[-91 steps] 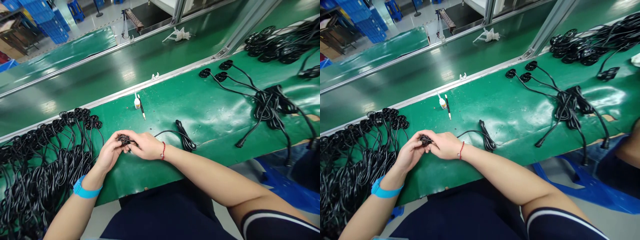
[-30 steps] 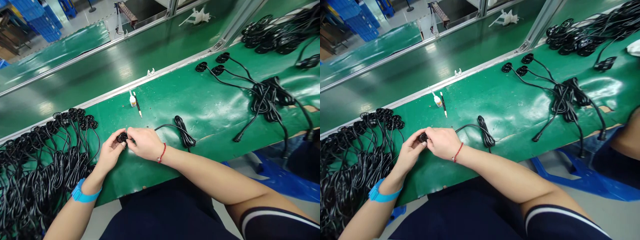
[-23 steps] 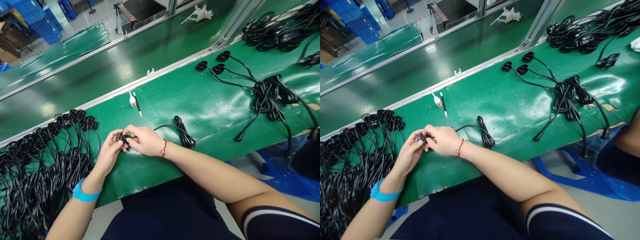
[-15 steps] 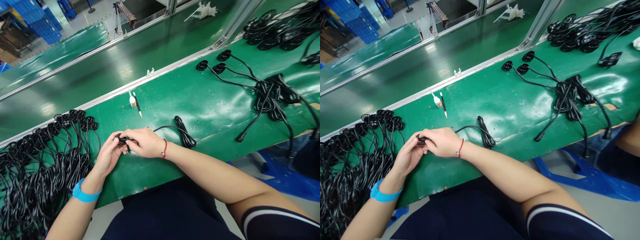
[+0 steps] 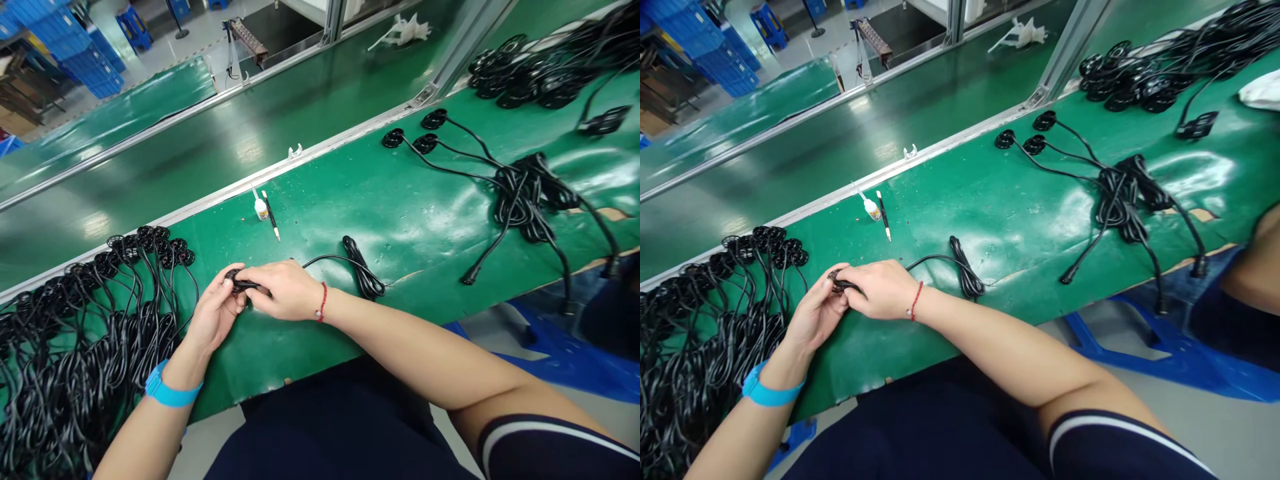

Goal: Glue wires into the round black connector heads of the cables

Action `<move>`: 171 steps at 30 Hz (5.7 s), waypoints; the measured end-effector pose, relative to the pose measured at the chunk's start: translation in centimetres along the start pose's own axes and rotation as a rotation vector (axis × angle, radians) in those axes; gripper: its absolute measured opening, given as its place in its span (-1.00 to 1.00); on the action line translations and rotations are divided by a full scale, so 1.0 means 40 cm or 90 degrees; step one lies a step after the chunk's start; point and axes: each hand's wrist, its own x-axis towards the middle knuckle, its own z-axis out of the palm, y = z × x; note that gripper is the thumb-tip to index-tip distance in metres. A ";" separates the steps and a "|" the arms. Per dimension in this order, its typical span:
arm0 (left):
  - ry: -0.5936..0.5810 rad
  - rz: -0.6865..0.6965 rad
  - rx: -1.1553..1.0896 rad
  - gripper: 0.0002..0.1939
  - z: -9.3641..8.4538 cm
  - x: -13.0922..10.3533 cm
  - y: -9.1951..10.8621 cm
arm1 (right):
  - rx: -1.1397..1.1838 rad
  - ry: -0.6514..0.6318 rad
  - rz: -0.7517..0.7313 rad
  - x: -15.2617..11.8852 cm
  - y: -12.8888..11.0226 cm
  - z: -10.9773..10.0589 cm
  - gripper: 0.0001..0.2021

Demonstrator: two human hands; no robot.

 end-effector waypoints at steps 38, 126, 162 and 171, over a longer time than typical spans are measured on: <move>-0.032 0.061 0.048 -0.62 0.014 -0.011 0.001 | 0.073 0.115 -0.062 -0.009 0.014 0.006 -0.84; -0.031 0.163 0.130 -0.59 -0.001 -0.009 -0.010 | 0.407 0.060 0.122 -0.002 -0.002 0.012 -0.94; -0.036 0.116 0.145 -0.61 0.001 -0.015 -0.002 | 0.294 0.025 0.131 0.005 0.004 -0.017 -0.89; -0.034 0.172 0.159 -0.62 -0.006 -0.006 -0.019 | 0.312 0.012 0.222 0.003 0.000 -0.004 -0.91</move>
